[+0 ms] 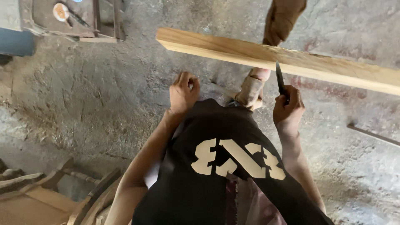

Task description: The person holds a long wooden plank across a work support and scrapes along its surface with a knife. They then hammer nails into the plank with a claw hammer, reposition the plank, and scoop filler from a can with a small spatula to spread it over spots on the plank.

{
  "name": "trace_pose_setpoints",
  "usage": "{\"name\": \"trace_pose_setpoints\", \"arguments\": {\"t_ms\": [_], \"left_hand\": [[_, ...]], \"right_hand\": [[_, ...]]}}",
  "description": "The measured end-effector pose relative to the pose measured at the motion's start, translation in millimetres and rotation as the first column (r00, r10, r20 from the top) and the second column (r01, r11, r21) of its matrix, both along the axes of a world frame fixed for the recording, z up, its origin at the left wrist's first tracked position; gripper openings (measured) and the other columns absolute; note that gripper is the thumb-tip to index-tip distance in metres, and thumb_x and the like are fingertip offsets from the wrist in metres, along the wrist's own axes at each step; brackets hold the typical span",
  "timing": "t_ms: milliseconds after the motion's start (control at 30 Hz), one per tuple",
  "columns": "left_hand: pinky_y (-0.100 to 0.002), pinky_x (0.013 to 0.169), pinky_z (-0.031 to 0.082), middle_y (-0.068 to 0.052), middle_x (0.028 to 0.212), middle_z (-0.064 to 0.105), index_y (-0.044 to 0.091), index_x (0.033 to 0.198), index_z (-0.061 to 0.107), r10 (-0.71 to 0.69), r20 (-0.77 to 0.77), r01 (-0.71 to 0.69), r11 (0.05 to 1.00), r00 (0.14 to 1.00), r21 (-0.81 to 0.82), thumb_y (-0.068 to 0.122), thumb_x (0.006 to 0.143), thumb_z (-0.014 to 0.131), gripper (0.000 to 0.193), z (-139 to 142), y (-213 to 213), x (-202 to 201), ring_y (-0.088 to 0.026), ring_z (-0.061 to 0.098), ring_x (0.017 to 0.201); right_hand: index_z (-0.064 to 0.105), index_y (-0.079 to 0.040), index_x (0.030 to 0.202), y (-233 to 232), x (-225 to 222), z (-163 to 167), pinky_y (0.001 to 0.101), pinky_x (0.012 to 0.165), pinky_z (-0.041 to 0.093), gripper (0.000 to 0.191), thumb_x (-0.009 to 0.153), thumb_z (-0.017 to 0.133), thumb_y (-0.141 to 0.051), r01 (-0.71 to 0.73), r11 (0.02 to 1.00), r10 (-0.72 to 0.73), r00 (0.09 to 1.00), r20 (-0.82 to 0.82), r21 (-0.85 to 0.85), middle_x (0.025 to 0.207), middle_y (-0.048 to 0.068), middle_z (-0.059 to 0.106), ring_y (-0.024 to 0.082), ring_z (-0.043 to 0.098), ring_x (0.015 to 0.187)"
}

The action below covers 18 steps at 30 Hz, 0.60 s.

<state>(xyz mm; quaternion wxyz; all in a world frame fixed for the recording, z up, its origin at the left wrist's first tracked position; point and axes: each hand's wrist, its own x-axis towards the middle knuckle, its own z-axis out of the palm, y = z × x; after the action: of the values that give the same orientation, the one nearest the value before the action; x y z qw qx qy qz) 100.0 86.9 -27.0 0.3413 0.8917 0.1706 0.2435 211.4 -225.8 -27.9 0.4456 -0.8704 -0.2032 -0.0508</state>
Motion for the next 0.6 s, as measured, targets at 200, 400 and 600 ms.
{"name": "trace_pose_setpoints", "arguments": {"t_ms": [200, 400, 600], "left_hand": [[-0.037, 0.062, 0.056, -0.014, 0.091, 0.072, 0.005, 0.103, 0.073, 0.012, 0.078, -0.016, 0.998, 0.997, 0.053, 0.003, 0.093, 0.072, 0.01, 12.9, 56.5, -35.7, -0.03, 0.072, 0.075], [-0.04, 0.058, 0.05, -0.016, 0.081, 0.066, 0.003, 0.088, 0.067, 0.133, 0.033, -0.131, 0.99, 0.991, -0.054, 0.008, 0.095, 0.077, 0.013, -1.7, 133.6, -95.2, -0.036, 0.064, 0.068], [-0.042, 0.06, 0.049, -0.017, 0.077, 0.06, 0.004, 0.083, 0.066, 0.27, 0.037, -0.268, 0.963, 0.962, -0.033, 0.006, 0.093, 0.074, 0.013, -6.6, 209.0, -147.5, -0.039, 0.059, 0.068]], "right_hand": [[0.066, 0.0, 0.135, 52.1, 4.3, -2.8, 0.0409, 0.069, 0.059, 0.038, 0.098, 0.058, 0.006, -0.143, 0.955, 0.174, 0.98, 0.101, -0.258, 0.104, 0.019, 0.068, 0.031, 0.07, 0.083], [0.068, -0.002, 0.134, 130.5, 3.2, -21.6, 0.0395, 0.056, 0.058, 0.033, 0.102, 0.06, -0.001, 0.101, 0.835, 0.047, 0.966, 0.253, -0.541, 0.102, 0.017, 0.065, 0.026, 0.068, 0.074], [0.074, -0.005, 0.12, 243.5, -57.6, -7.4, 0.0438, 0.073, 0.058, 0.026, 0.097, 0.062, 0.0, -0.387, 0.861, 0.444, 0.888, 0.116, -0.332, 0.101, 0.019, 0.068, 0.034, 0.068, 0.089]]}}
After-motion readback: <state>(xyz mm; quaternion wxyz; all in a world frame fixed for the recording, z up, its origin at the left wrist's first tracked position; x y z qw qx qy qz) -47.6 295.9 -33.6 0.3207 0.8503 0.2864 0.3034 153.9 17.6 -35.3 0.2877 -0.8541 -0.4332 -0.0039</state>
